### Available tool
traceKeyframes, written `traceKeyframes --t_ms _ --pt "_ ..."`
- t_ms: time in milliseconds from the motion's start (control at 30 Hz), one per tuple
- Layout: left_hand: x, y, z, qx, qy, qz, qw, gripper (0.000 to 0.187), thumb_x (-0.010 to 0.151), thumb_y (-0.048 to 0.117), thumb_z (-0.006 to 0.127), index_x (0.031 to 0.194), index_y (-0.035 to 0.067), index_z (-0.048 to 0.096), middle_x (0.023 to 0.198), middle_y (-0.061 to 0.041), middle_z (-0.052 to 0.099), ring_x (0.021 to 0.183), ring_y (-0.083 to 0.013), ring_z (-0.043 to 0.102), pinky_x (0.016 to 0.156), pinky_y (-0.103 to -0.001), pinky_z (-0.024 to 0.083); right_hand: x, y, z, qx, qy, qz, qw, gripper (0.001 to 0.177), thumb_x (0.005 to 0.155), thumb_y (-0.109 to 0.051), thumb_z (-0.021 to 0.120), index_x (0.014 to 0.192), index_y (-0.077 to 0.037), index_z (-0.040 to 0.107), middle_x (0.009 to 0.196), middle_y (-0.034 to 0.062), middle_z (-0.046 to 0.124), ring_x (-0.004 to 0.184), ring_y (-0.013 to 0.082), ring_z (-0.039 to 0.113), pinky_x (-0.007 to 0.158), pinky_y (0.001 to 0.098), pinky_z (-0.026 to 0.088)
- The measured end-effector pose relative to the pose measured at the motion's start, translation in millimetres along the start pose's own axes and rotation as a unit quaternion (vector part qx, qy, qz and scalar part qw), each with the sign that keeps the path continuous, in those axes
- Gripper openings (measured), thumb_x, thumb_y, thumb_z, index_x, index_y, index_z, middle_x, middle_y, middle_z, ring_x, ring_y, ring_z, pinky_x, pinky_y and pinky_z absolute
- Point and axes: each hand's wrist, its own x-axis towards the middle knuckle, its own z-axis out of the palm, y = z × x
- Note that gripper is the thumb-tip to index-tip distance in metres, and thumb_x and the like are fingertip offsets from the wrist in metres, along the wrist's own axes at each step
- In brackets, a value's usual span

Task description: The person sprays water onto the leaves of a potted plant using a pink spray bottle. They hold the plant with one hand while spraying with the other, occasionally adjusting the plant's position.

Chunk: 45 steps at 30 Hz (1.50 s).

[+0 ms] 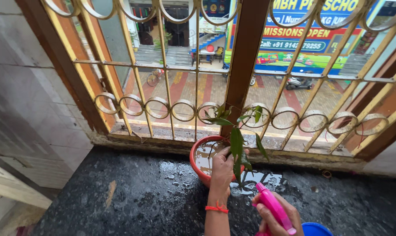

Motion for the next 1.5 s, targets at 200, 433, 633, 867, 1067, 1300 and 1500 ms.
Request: traceKeyframes --t_ms 200,433,633,867,1067,1300,1500 --pt "2 -9 -3 0.003 0.033 0.015 0.999 0.018 0.097 0.008 0.059 0.11 -0.001 0.068 0.092 -0.01 0.077 0.074 -0.0139 0.074 0.064 -0.026 0.058 7 24 -23 0.015 -0.052 -0.02 0.998 0.017 0.083 -0.011 0.068 0.097 -0.001 0.072 0.056 0.0143 0.07 0.034 0.0166 0.063 0.035 0.0302 0.048" --pt "4 -26 -20 0.012 0.071 0.045 0.996 0.02 0.1 0.01 0.067 0.109 -0.005 0.076 0.085 -0.005 0.073 0.067 -0.0095 0.065 0.058 -0.024 0.051 15 43 -22 -0.005 0.004 -0.063 0.998 0.022 0.075 -0.009 0.07 0.095 -0.002 0.075 0.066 0.0075 0.077 0.036 0.0115 0.057 0.036 0.0266 0.043" --pt "-18 -25 -16 -0.008 0.126 -0.02 0.992 0.022 0.094 0.014 0.067 0.11 0.002 0.075 0.082 -0.004 0.075 0.062 -0.0078 0.068 0.054 -0.023 0.055 2 36 -31 -0.002 -0.036 -0.031 0.999 0.015 0.081 -0.008 0.071 0.093 0.0 0.075 0.056 0.0121 0.069 0.035 0.0131 0.058 0.036 0.0274 0.043" --pt "-9 -36 -21 -0.023 0.054 0.007 0.998 0.018 0.096 0.012 0.071 0.106 -0.001 0.076 0.082 -0.005 0.074 0.061 -0.0086 0.065 0.053 -0.022 0.052 -24 24 -11 0.012 -0.026 -0.035 0.999 0.02 0.083 -0.011 0.069 0.1 -0.004 0.076 0.06 0.0065 0.069 0.04 0.0119 0.062 0.04 0.0263 0.047" --pt "-6 -29 -16 -0.036 0.06 -0.014 0.997 0.018 0.095 0.011 0.067 0.106 0.0 0.075 0.087 -0.008 0.077 0.068 -0.0127 0.072 0.057 -0.023 0.055 -34 14 -2 0.011 -0.009 -0.07 0.997 0.017 0.087 -0.009 0.065 0.1 -0.001 0.073 0.073 0.0082 0.073 0.043 0.0119 0.059 0.042 0.0263 0.047" --pt "-21 -44 -29 -0.046 0.11 -0.032 0.992 0.019 0.096 0.012 0.064 0.108 0.001 0.074 0.088 -0.007 0.077 0.067 -0.0121 0.071 0.058 -0.024 0.057 -58 -15 11 -0.006 -0.023 -0.087 0.996 0.025 0.086 -0.004 0.064 0.11 -0.001 0.07 0.084 0.0063 0.07 0.057 0.0077 0.063 0.056 0.0245 0.053" --pt "-28 -47 -26 -0.099 0.063 -0.021 0.993 0.017 0.1 0.014 0.065 0.107 -0.001 0.072 0.084 -0.008 0.074 0.065 -0.0122 0.069 0.057 -0.027 0.058 -72 -20 15 0.04 -0.042 -0.048 0.997 0.017 0.089 -0.003 0.061 0.103 0.003 0.07 0.085 0.0048 0.069 0.055 0.0093 0.059 0.058 0.0274 0.056"
